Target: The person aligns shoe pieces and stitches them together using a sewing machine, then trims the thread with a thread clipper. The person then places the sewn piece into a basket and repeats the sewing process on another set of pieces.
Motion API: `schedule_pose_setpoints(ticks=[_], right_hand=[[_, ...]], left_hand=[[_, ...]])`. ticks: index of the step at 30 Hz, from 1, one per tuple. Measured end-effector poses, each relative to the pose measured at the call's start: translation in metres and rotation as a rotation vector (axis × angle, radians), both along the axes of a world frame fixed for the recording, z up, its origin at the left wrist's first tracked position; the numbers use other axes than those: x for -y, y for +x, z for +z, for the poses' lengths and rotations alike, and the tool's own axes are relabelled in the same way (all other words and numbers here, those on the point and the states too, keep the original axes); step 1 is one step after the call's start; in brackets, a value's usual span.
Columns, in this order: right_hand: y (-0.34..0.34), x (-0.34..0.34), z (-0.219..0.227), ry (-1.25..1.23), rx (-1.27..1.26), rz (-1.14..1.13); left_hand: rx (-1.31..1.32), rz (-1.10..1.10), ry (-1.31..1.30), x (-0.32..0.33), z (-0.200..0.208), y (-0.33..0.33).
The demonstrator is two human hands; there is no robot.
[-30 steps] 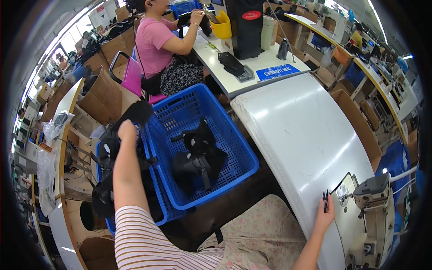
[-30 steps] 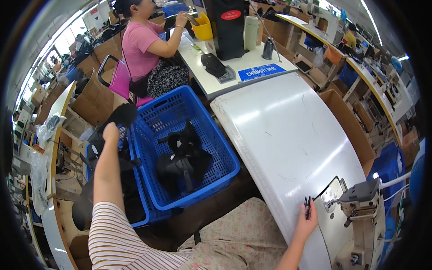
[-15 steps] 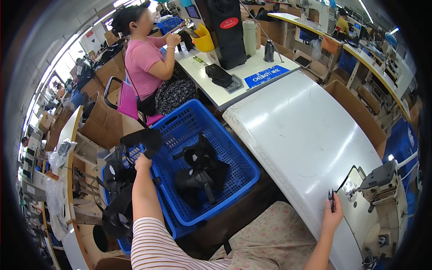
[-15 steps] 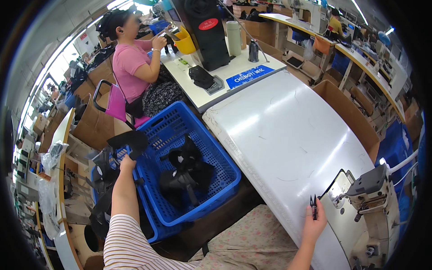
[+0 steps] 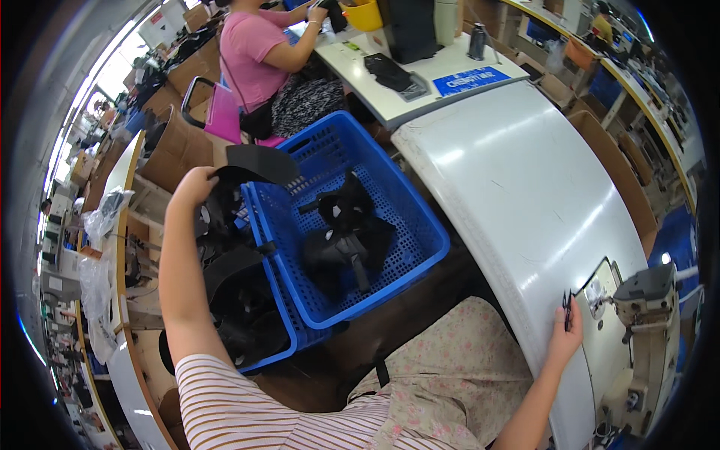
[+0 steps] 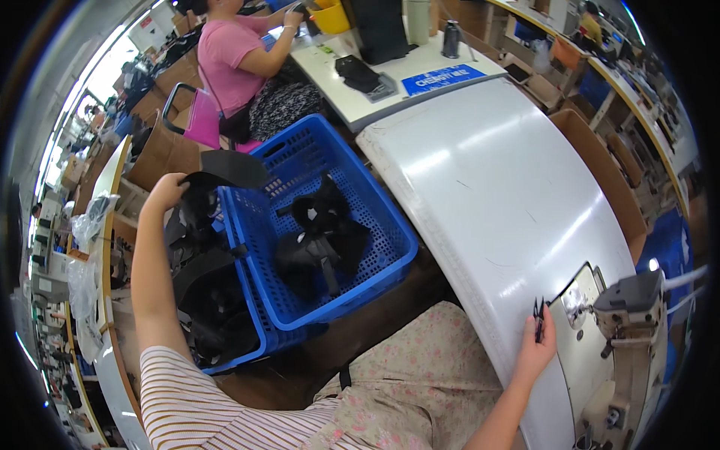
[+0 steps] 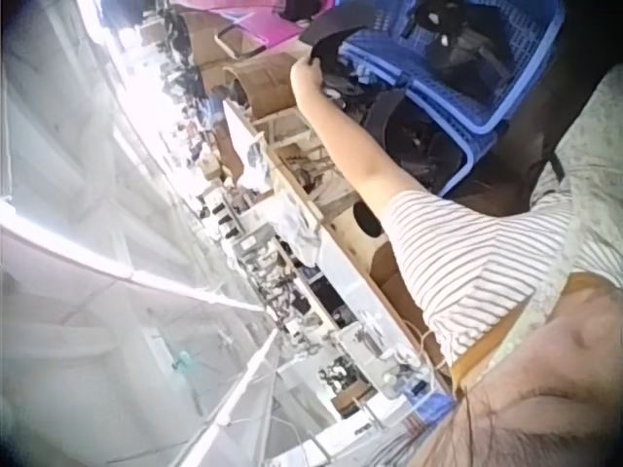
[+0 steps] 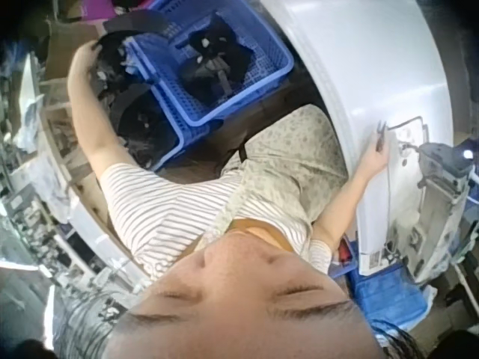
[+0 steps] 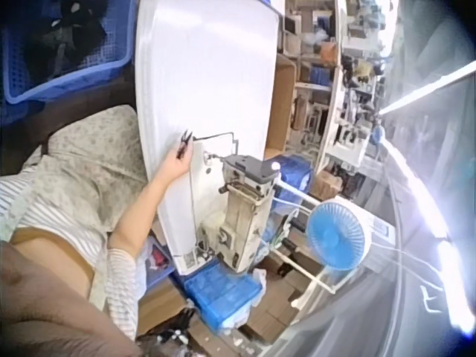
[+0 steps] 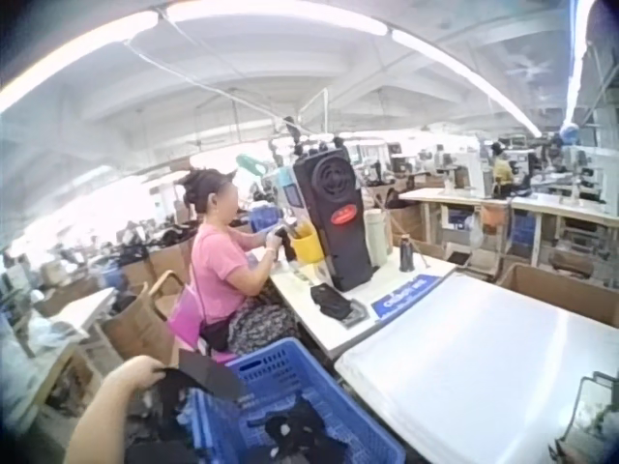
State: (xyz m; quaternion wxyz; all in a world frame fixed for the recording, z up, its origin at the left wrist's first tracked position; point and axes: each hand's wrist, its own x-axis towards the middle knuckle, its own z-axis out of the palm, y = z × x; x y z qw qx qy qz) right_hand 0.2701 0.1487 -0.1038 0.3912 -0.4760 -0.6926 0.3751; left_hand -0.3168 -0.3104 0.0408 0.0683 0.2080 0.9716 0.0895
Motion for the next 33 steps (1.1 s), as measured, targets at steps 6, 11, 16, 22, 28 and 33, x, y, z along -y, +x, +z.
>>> schedule_pose_setpoints(ticks=[6, 11, 16, 22, 28, 33], right_hand=[[0.016, -0.001, -0.004, 0.106, 0.054, -0.001], [0.016, 0.028, 0.004, -0.361, -0.575, 0.067], [0.171, 0.06, 0.018, 0.479, 0.009, -0.449], [0.407, 0.065, 0.002, 0.475, 0.73, -0.997], [0.457, 0.067, -0.03, 0.399, 0.557, -0.854], [0.45, 0.172, -0.056, -0.17, 0.358, -1.11]], left_hand=[[-0.412, -0.362, 0.053, -0.068, 0.061, 0.037], [-0.428, -0.499, 0.407, -0.059, 0.078, -0.008], [0.352, -0.377, 0.705, -0.205, 0.047, 0.093], [0.446, -0.881, 1.161, -0.3, 0.042, 0.289], [0.555, -0.833, 0.455, -0.32, 0.054, 0.344], [0.241, -1.237, 0.349, -0.335, 0.051, 0.377]])
